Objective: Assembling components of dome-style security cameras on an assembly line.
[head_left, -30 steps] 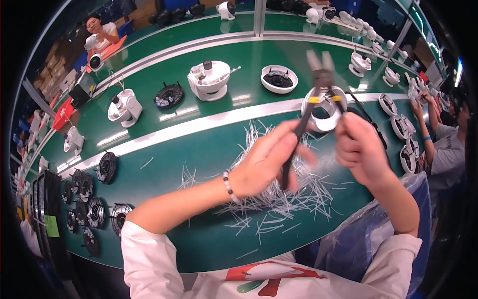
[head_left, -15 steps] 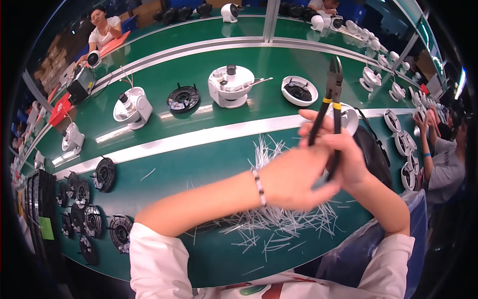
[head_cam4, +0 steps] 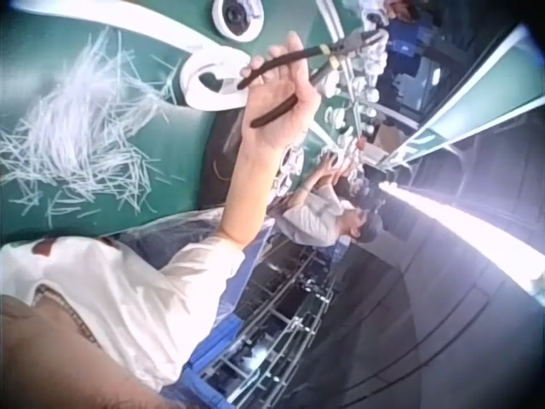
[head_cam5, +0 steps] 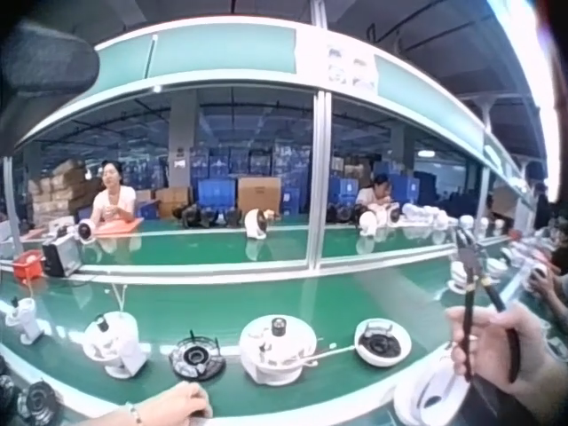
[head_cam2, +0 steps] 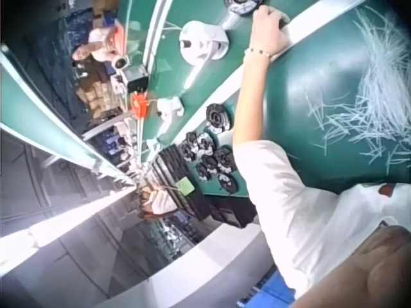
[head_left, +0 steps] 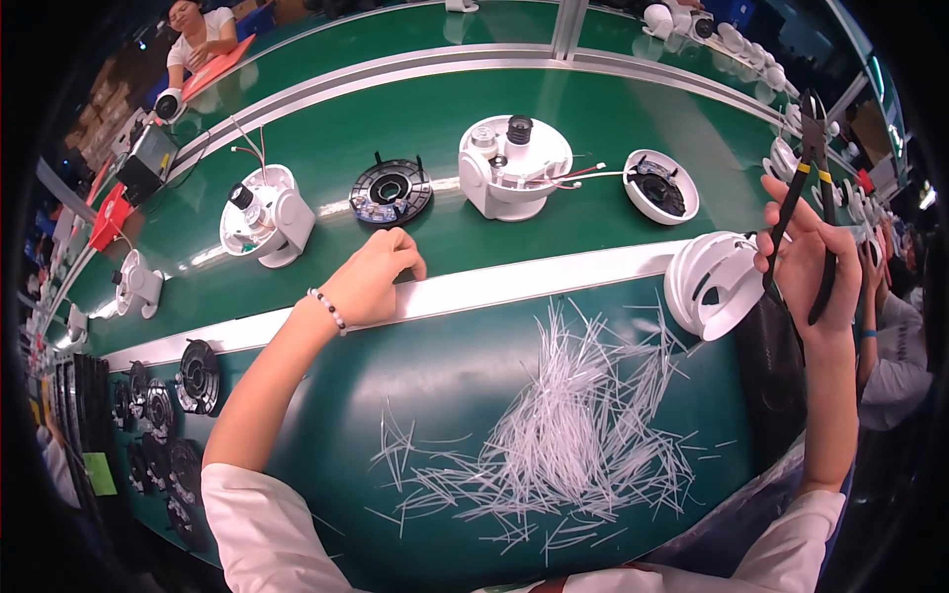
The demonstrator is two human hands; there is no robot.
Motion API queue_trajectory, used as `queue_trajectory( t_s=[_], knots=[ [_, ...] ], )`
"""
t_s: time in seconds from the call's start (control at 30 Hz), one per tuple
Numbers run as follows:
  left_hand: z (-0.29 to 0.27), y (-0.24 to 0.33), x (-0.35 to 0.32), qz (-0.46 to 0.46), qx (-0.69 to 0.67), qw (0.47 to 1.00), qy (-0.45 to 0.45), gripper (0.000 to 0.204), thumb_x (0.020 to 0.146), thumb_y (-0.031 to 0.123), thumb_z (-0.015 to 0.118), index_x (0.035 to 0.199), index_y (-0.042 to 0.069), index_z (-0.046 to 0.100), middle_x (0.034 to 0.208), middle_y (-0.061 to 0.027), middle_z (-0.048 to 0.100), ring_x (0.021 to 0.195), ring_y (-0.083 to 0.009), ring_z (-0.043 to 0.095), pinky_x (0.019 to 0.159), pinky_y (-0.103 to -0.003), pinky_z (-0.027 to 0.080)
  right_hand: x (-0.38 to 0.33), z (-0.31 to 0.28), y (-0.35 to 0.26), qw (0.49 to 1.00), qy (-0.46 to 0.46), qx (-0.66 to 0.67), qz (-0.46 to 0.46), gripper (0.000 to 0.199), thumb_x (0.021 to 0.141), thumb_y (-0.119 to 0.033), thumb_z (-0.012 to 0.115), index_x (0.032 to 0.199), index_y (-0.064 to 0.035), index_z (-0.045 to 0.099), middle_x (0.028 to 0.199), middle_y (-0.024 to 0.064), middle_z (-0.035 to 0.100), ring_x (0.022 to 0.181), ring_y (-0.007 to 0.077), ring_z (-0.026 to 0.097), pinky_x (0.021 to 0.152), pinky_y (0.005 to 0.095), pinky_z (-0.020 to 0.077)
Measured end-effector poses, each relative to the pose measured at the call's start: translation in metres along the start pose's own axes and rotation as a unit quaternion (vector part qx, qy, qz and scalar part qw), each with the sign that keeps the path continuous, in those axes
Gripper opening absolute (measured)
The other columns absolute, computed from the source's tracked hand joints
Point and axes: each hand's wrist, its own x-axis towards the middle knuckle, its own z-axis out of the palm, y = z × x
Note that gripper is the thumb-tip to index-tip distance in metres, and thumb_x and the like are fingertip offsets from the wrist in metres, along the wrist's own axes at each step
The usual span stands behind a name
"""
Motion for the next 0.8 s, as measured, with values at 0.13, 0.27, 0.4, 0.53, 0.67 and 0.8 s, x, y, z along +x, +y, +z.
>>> queue_trajectory(
  t_s=[0.13, 0.27, 0.4, 0.53, 0.67, 0.8],
  knots=[
    [-0.011, -0.008, -0.010, -0.039, -0.035, 0.997, 0.053, 0.018, 0.052, -0.014, 0.036, 0.057, 0.001, 0.045, 0.088, -0.0108, 0.048, 0.080, -0.0240, 0.046, 0.067, -0.028, 0.040, 0.008, 0.004, 0.005, 1.000, -0.007, -0.013, 0.012, 0.065, 0.074, -0.034, 0.043, 0.122, 0.0090, 0.033, 0.091, 0.0074, 0.048, 0.073, 0.0154, 0.047, 0.064, 0.0257, 0.0388],
    [-0.032, -0.013, -0.010, -0.056, -0.118, 0.983, 0.131, 0.019, 0.052, -0.015, 0.033, 0.059, 0.001, 0.041, 0.089, -0.0097, 0.049, 0.074, -0.0163, 0.046, 0.060, -0.023, 0.038, 0.019, -0.001, 0.003, 0.999, -0.015, -0.034, 0.007, 0.066, 0.074, -0.036, 0.042, 0.122, 0.0092, 0.033, 0.091, 0.0074, 0.047, 0.073, 0.0153, 0.046, 0.064, 0.0252, 0.0383],
    [-0.040, 0.006, 0.018, 0.012, -0.128, 0.972, 0.197, 0.020, 0.058, -0.010, 0.036, 0.071, 0.000, 0.048, 0.089, -0.0086, 0.054, 0.076, -0.0181, 0.051, 0.058, -0.024, 0.041, 0.029, -0.003, -0.007, 0.997, -0.028, -0.071, 0.012, 0.065, 0.075, -0.034, 0.042, 0.123, 0.0082, 0.033, 0.092, 0.0064, 0.048, 0.075, 0.0132, 0.047, 0.064, 0.0241, 0.0382],
    [-0.038, 0.034, 0.065, 0.063, -0.136, 0.968, 0.202, 0.017, 0.067, -0.006, 0.046, 0.081, 0.002, 0.053, 0.088, -0.0055, 0.055, 0.074, -0.0138, 0.053, 0.062, -0.024, 0.043, 0.062, -0.015, -0.009, 0.931, -0.022, -0.340, -0.129, 0.046, 0.068, -0.012, 0.055, 0.112, 0.0017, 0.050, 0.093, 0.0060, 0.056, 0.083, 0.0110, 0.053, 0.075, 0.0219, 0.0404],
    [-0.039, 0.069, 0.143, 0.225, -0.037, 0.948, 0.220, 0.015, 0.070, -0.004, 0.052, 0.083, 0.002, 0.055, 0.087, -0.0070, 0.056, 0.077, -0.0186, 0.055, 0.069, -0.026, 0.045, 0.106, -0.026, -0.017, 0.669, -0.016, -0.674, -0.313, 0.046, 0.054, -0.018, 0.061, 0.097, -0.0021, 0.058, 0.086, 0.0125, 0.059, 0.077, 0.0244, 0.056, 0.072, 0.0311, 0.0449],
    [-0.019, 0.082, 0.213, 0.175, 0.143, 0.966, 0.122, 0.017, 0.066, 0.014, 0.063, 0.081, 0.007, 0.062, 0.105, -0.0114, 0.053, 0.101, -0.0260, 0.047, 0.085, -0.034, 0.040, 0.136, -0.042, -0.008, 0.623, -0.113, -0.746, -0.204, 0.048, 0.051, -0.022, 0.063, 0.094, -0.0008, 0.060, 0.081, 0.0133, 0.058, 0.075, 0.0286, 0.056, 0.069, 0.0339, 0.0460]
  ],
)
